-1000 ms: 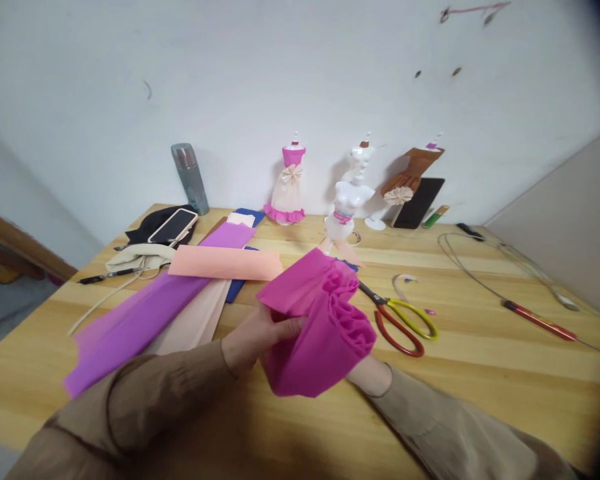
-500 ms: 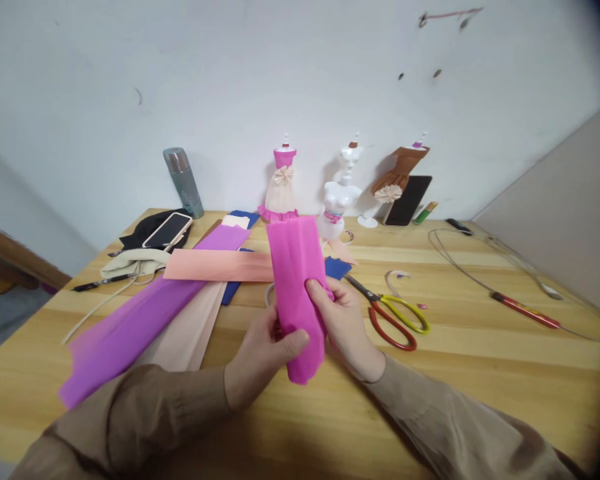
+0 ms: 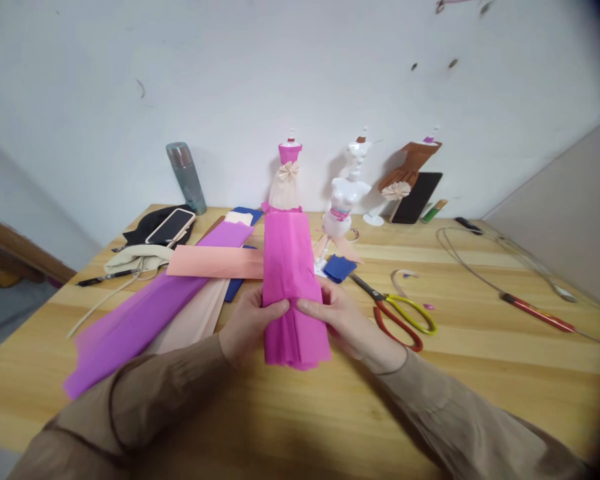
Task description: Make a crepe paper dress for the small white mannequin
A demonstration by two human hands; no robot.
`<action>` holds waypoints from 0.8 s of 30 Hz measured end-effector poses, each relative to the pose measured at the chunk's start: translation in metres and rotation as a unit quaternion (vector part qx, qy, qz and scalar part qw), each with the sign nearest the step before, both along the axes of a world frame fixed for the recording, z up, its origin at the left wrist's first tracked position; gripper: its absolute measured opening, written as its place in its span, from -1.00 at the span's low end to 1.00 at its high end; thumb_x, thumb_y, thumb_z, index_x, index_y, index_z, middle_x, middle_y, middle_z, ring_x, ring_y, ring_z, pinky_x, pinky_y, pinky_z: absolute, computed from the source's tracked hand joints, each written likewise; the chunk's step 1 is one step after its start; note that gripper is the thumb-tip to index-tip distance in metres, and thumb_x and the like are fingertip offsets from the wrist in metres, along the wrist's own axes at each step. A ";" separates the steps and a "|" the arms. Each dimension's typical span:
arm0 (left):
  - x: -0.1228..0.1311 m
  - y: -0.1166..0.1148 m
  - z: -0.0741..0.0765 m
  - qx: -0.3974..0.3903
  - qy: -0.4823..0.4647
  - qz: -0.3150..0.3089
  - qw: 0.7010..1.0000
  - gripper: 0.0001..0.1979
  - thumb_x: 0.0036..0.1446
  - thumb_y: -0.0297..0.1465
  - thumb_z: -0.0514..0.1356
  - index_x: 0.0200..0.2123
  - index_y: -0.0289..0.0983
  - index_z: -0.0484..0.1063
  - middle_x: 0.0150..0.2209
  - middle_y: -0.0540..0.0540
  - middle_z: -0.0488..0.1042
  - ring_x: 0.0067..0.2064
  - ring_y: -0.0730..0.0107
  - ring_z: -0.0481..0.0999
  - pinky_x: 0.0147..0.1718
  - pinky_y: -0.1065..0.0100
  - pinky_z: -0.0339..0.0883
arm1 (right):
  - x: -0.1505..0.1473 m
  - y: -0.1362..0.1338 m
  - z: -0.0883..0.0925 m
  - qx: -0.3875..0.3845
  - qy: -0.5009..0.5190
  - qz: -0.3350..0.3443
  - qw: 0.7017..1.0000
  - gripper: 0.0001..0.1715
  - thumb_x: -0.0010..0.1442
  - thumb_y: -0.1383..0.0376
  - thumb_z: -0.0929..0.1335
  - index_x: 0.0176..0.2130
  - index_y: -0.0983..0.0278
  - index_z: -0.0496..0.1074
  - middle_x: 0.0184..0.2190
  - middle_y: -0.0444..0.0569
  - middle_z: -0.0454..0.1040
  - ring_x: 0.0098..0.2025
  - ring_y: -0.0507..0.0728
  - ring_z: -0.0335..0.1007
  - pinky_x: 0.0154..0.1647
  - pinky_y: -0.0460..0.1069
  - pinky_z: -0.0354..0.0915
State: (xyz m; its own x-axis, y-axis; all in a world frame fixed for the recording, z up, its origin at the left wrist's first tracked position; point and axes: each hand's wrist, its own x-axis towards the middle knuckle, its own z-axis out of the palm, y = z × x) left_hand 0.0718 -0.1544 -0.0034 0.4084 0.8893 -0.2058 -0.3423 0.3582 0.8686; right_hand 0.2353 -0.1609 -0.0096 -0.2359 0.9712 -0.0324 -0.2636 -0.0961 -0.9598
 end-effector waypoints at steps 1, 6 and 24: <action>0.000 0.000 0.000 0.008 0.009 0.004 1.000 -0.60 -0.14 -0.28 0.46 -0.24 -0.36 0.53 -0.23 -0.20 0.58 -0.17 0.14 0.54 -0.12 0.19 0.33 | 0.001 0.001 -0.001 -0.002 -0.008 0.004 1.000 -0.56 -0.02 0.14 0.53 -0.16 0.27 0.50 -0.23 -0.01 0.58 -0.22 0.17 0.47 -0.14 0.08 0.36; 0.001 0.002 -0.003 0.093 0.079 0.046 0.991 -0.61 -0.02 -0.23 0.38 -0.15 -0.32 0.50 -0.16 -0.19 0.56 -0.12 0.15 0.51 -0.10 0.21 0.32 | 0.002 0.000 -0.005 0.019 -0.056 -0.037 0.998 -0.65 -0.03 0.16 0.53 -0.23 0.23 0.53 -0.24 -0.04 0.60 -0.20 0.20 0.49 -0.09 0.11 0.35; -0.097 0.108 0.012 0.247 0.535 0.001 0.808 -0.92 0.00 -0.53 0.31 -0.38 -0.40 0.48 -0.10 -0.32 0.48 0.16 -0.18 0.29 0.19 -0.16 0.03 | -0.004 -0.005 0.000 -0.136 0.041 -0.018 0.990 -0.63 -0.16 0.38 0.49 -0.26 0.26 0.48 -0.38 -0.08 0.60 -0.40 0.14 0.47 -0.29 0.04 0.35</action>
State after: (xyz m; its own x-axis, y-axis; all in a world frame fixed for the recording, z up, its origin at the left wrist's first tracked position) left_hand -0.0248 -0.0460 0.0086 0.2292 0.9716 -0.0597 0.6989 -0.1216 0.7048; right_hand 0.2309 -0.1663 -0.0091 -0.2133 0.9372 -0.2761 -0.3470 -0.3368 -0.8753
